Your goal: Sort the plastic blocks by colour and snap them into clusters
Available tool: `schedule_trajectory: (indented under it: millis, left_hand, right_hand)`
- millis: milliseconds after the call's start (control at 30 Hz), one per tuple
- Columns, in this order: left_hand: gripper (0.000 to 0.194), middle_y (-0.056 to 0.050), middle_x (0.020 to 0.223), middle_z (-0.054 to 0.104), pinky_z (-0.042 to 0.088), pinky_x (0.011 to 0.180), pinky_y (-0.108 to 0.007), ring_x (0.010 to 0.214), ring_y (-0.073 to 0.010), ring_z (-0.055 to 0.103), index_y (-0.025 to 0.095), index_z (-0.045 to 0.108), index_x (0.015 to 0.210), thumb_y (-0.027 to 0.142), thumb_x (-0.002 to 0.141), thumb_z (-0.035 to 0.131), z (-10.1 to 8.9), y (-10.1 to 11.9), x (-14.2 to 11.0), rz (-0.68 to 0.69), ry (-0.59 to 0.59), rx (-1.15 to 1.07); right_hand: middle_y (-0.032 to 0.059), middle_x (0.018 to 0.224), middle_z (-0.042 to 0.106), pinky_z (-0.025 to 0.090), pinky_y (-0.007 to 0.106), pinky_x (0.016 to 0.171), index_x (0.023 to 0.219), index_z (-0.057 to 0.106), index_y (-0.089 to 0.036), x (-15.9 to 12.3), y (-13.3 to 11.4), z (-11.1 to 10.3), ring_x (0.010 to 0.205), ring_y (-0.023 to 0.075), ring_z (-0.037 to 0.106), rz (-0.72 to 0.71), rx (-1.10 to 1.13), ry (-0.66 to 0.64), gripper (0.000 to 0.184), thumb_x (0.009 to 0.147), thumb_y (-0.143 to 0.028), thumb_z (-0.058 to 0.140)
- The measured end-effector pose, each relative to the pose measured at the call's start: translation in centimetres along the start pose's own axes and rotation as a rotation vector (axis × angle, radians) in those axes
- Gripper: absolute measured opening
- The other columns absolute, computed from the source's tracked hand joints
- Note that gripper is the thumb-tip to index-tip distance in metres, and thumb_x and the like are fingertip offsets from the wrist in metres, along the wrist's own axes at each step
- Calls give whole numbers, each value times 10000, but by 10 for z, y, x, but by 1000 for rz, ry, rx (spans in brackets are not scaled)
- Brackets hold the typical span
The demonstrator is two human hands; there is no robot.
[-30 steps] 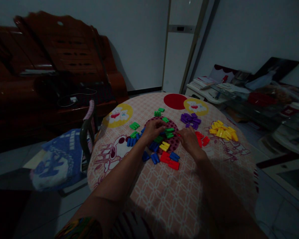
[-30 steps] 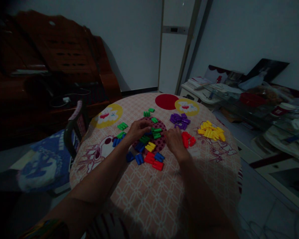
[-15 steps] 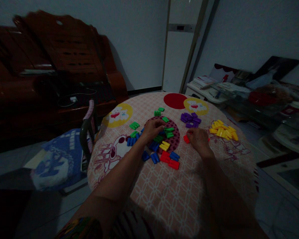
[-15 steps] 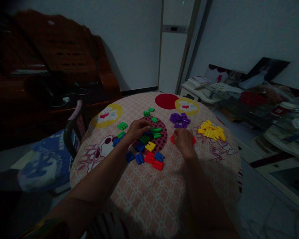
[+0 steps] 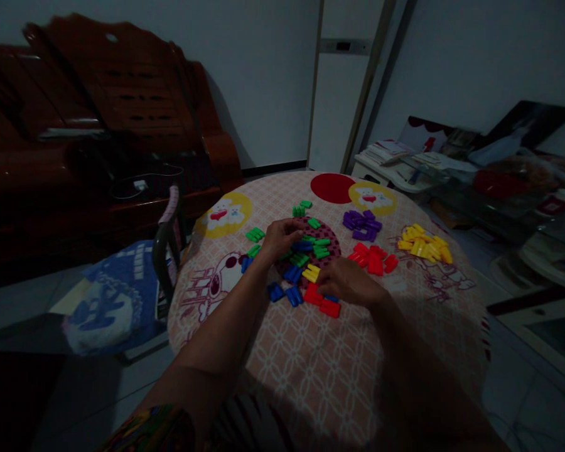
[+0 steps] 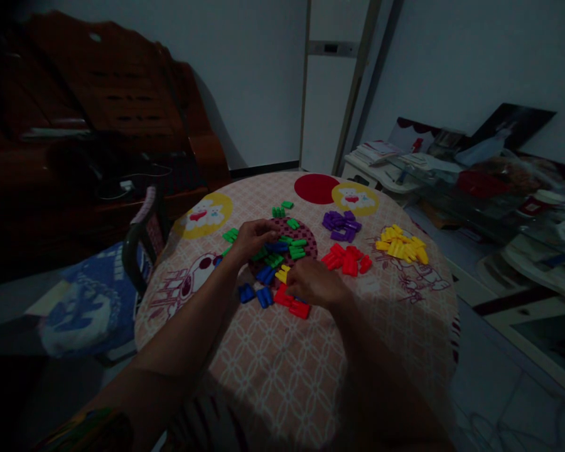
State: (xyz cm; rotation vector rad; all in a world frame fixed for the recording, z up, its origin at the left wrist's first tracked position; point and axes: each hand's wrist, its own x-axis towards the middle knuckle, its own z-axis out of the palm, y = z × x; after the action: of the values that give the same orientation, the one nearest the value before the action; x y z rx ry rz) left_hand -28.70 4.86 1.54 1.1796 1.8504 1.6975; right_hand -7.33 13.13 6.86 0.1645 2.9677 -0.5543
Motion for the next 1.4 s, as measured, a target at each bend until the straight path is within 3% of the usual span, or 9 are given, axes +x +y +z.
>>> schedule_trajectory:
  millis: [133, 333, 467, 567, 667, 800, 933, 1133, 1400]
  left_hand:
    - [233, -43, 769, 741, 547, 677, -288, 695, -173, 672, 139, 729, 876, 292, 704, 702, -2, -4, 2, -13, 9, 11]
    - [222, -41, 766, 740, 545, 670, -285, 692, -171, 672, 145, 727, 867, 297, 708, 698, -3, -7, 2, -12, 19, 33]
    - [233, -45, 782, 746, 548, 681, -287, 708, -174, 677, 145, 730, 875, 303, 706, 699, -4, -9, 2, -21, 11, 30]
    - [248, -46, 789, 745, 552, 692, -295, 713, -175, 677, 145, 729, 890, 314, 711, 695, -4, -11, 3, -19, 13, 27]
    - [248, -47, 779, 739, 548, 684, -295, 705, -174, 672, 143, 724, 887, 312, 708, 694, -3, -11, 4, -22, 13, 34]
    - [223, -40, 753, 731, 535, 653, -280, 671, -161, 653, 145, 717, 864, 301, 708, 690, -3, -8, 3, -32, 8, 37]
    - [232, -46, 771, 738, 537, 661, -283, 685, -165, 658, 146, 717, 864, 308, 700, 695, -2, -8, 3, -39, -4, 20]
    - [240, -41, 762, 737, 531, 654, -273, 678, -163, 660, 149, 724, 866, 322, 703, 697, -3, -9, 3, -28, 4, 7]
    - [204, -36, 740, 732, 536, 652, -272, 668, -160, 660, 146, 725, 844, 294, 707, 696, -4, -7, 3, -14, 23, 9]
  right_hand:
    - [82, 985, 751, 363, 273, 678, 1037, 727, -207, 8, -15, 19, 928, 233, 673, 33, -194, -57, 305, 774, -359, 757]
    - [102, 970, 727, 402, 279, 715, 1031, 686, -177, 11, -21, 23, 940, 245, 663, 54, -201, -70, 302, 806, -367, 754]
    - [31, 821, 674, 338, 256, 636, 896, 656, -174, 7, -6, 12, 751, 160, 604, 43, 7, 37, 220, 876, -393, 673]
    - [-11, 730, 617, 305, 245, 593, 814, 627, -170, -5, 15, -4, 665, 124, 540, 122, 178, 153, 227, 886, -385, 625]
    - [-26, 667, 588, 296, 238, 579, 727, 610, -172, -23, 40, -22, 639, 116, 525, 216, 205, 237, 184, 827, -322, 644]
    - [-14, 620, 590, 278, 243, 553, 638, 610, -174, -43, 68, -35, 606, 119, 535, 398, 56, 138, 140, 727, -243, 693]
    - [36, 722, 662, 265, 263, 546, 698, 658, -176, -46, 76, -31, 650, 149, 581, 538, -178, 44, 100, 720, -259, 709]
    - [75, 857, 694, 307, 276, 600, 840, 681, -182, -37, 74, -22, 766, 186, 630, 510, -283, 98, 164, 786, -334, 707]
    - [59, 749, 678, 295, 278, 574, 727, 663, -181, -41, 64, -34, 681, 175, 612, 558, -235, 75, 136, 791, -295, 699]
